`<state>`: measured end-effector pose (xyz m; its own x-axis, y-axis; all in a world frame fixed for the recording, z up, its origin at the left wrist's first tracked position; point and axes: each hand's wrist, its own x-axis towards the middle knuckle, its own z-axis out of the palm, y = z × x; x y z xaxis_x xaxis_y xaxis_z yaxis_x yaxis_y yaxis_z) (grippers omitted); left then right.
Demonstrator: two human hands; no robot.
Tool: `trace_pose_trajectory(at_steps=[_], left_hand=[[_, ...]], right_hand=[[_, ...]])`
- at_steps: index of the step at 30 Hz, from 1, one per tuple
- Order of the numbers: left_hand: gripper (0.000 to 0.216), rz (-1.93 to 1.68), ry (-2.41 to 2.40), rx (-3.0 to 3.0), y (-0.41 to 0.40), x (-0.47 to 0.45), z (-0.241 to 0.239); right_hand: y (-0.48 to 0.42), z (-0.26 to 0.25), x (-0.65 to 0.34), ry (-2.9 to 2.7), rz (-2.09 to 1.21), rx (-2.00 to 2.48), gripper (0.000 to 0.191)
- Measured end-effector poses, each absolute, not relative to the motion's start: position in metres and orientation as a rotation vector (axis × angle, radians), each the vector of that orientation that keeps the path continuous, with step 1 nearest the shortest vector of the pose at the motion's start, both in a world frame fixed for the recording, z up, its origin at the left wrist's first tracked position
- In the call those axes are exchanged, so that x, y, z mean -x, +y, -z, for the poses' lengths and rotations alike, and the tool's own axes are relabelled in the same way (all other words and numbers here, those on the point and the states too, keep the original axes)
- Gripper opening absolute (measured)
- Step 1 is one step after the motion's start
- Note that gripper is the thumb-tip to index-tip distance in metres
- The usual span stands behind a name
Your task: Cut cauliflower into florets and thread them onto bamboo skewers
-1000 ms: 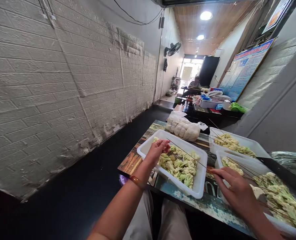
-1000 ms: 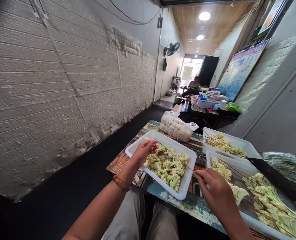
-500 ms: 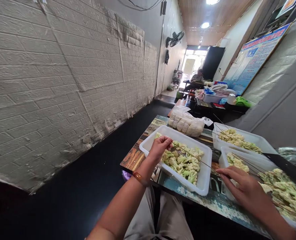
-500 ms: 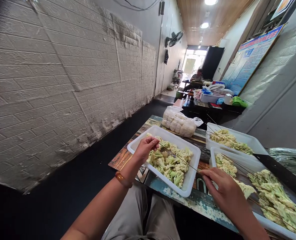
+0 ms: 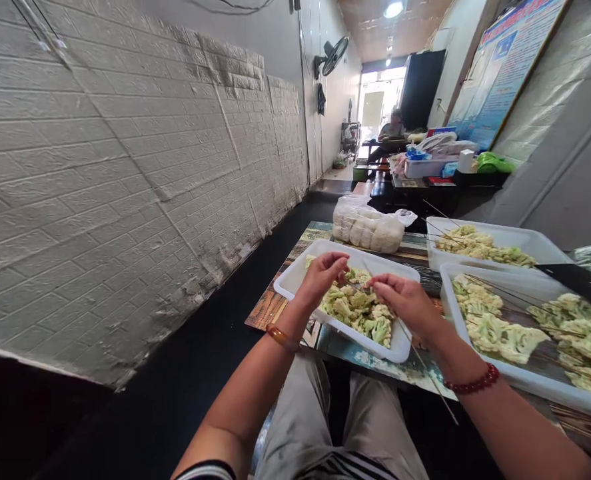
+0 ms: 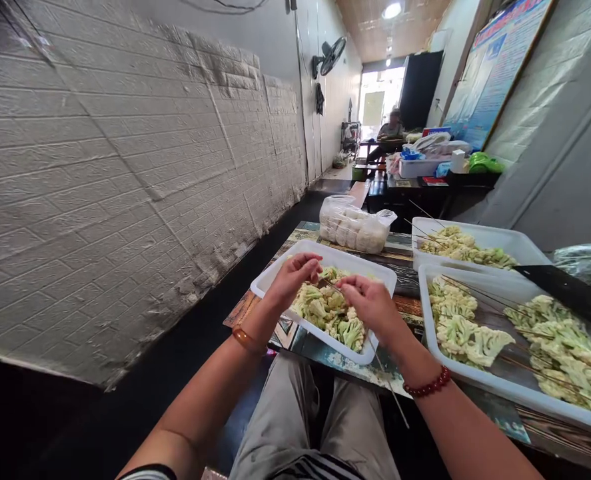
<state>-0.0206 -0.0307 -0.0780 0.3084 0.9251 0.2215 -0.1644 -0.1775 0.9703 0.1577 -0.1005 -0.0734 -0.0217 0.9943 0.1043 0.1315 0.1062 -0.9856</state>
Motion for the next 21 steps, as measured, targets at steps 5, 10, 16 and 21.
trace_pose_trajectory(at_steps=[5, 10, 16, 21], left_hand=[[0.026, -1.134, 1.107, -1.670, -0.014, 0.041, 0.091], [0.020, -0.871, 1.069, -2.030, -0.021, 0.042, 0.096], [0.020, -0.716, 1.021, -2.177, -0.024, 0.034, 0.086], [0.016, -0.539, 1.008, -2.416, -0.016, 0.010, 0.088]], right_hand=[[-0.084, 0.095, -0.166, -1.008, -1.198, 1.097, 0.026], [-0.084, 0.106, -0.167, -1.098, -1.077, 1.108, 0.027], [-0.085, 0.112, -0.169, -1.099, -0.945, 1.104, 0.031], [-0.085, 0.113, -0.169, -1.093, -0.881, 1.119, 0.031]])
